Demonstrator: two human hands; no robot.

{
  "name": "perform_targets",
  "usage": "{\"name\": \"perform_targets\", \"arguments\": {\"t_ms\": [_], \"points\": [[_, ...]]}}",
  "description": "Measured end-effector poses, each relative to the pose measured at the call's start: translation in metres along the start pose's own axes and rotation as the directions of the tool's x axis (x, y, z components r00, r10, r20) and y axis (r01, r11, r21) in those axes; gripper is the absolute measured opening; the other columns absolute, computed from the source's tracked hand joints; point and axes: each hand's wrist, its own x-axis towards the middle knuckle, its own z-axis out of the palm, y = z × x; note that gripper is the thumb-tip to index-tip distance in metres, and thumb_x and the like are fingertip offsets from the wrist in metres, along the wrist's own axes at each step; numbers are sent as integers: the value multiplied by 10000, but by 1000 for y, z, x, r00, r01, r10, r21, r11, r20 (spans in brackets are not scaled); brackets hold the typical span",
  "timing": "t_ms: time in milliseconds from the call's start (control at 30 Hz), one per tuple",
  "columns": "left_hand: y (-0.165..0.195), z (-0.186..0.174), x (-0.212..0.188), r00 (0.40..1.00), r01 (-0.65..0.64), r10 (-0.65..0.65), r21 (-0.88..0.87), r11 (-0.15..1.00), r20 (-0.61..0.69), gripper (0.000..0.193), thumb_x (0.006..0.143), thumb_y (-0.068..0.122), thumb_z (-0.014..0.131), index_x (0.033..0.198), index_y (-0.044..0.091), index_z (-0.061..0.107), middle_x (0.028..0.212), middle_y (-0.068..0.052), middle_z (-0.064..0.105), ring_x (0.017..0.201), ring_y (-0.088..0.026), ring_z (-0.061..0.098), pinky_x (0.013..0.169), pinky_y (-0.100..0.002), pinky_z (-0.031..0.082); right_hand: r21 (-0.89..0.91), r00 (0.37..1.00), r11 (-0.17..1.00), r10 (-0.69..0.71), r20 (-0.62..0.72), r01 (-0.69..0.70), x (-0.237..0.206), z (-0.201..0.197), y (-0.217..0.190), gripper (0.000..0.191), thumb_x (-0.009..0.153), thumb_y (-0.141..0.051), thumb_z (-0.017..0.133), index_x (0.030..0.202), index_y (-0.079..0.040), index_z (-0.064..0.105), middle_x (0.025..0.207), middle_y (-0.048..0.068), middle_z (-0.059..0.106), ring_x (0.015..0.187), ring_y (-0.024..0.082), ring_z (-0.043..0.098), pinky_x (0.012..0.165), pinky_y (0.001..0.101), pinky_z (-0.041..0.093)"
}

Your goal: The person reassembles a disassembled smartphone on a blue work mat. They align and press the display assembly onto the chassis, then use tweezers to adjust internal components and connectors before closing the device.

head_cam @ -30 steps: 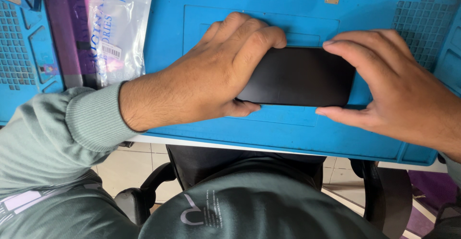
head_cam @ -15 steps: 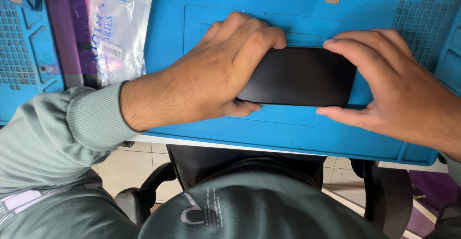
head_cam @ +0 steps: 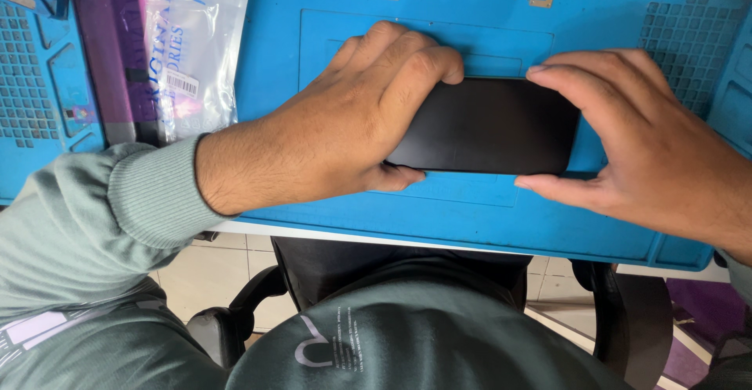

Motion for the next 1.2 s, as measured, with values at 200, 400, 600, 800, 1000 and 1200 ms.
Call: {"name": "perform_targets", "arguments": {"t_ms": [200, 400, 600, 800, 1000, 1200], "points": [[0, 0, 0, 1000, 2, -2, -6, 1000, 3, 960, 700, 255, 981, 1416, 50, 376, 1373, -129, 494, 1282, -338, 477, 1038, -487, 441, 20, 1000, 1000, 7, 1, -7, 1, -1, -1, 991, 620, -426, 892, 1404, 30, 493, 1360, 191, 546, 1284, 350, 502, 1035, 442, 495], [0, 1, -1, 1000, -1, 1, -3, 1000, 2, 960, 703, 257, 979, 1416, 47, 372, 1373, -131, 493, 1287, -339, 475, 1038, -488, 440, 10, 1000, 1000, 4, 2, -4, 1, -2, -1, 989, 616, -426, 892, 1400, 28, 495, 1354, 187, 548, 1286, 350, 501, 1044, 445, 491], [0, 1, -1, 1000, -3, 3, -1, 1000, 3, 952, 706, 256, 975, 1412, 45, 372, 1370, -131, 492, 1302, -341, 470, 1038, -488, 437, 17, 1000, 1000, 5, -1, -5, 0, -1, -1, 987, 619, -423, 892, 1400, 30, 493, 1356, 193, 547, 1289, 357, 498, 1045, 449, 489], [1, 0, 0, 1000, 1, -1, 2, 1000, 9, 936, 710, 244, 971, 1403, 39, 375, 1363, -134, 491, 1297, -343, 473, 1025, -488, 434, 21, 1000, 1000, 5, 0, -5, 0, -1, -1, 990, 619, -426, 893, 1403, 26, 492, 1359, 193, 545, 1287, 357, 501, 1044, 450, 490], [1, 0, 0, 1000, 0, 0, 6, 1000, 9, 944, 703, 245, 971, 1402, 31, 374, 1358, -136, 488, 1297, -344, 474, 1029, -491, 435, 29, 1000, 1000, 3, -9, -3, 0, -2, -1, 983, 624, -419, 888, 1404, 28, 490, 1357, 195, 546, 1289, 357, 504, 1045, 449, 490], [0, 0, -1, 1000, -5, 5, 7, 1000, 6, 937, 702, 239, 972, 1394, 34, 376, 1350, -131, 490, 1297, -339, 475, 1035, -490, 437, 25, 1000, 1000, 11, -6, -11, 1, -2, -1, 981, 623, -420, 893, 1400, 27, 496, 1354, 190, 550, 1284, 354, 504, 1040, 448, 493]]}}
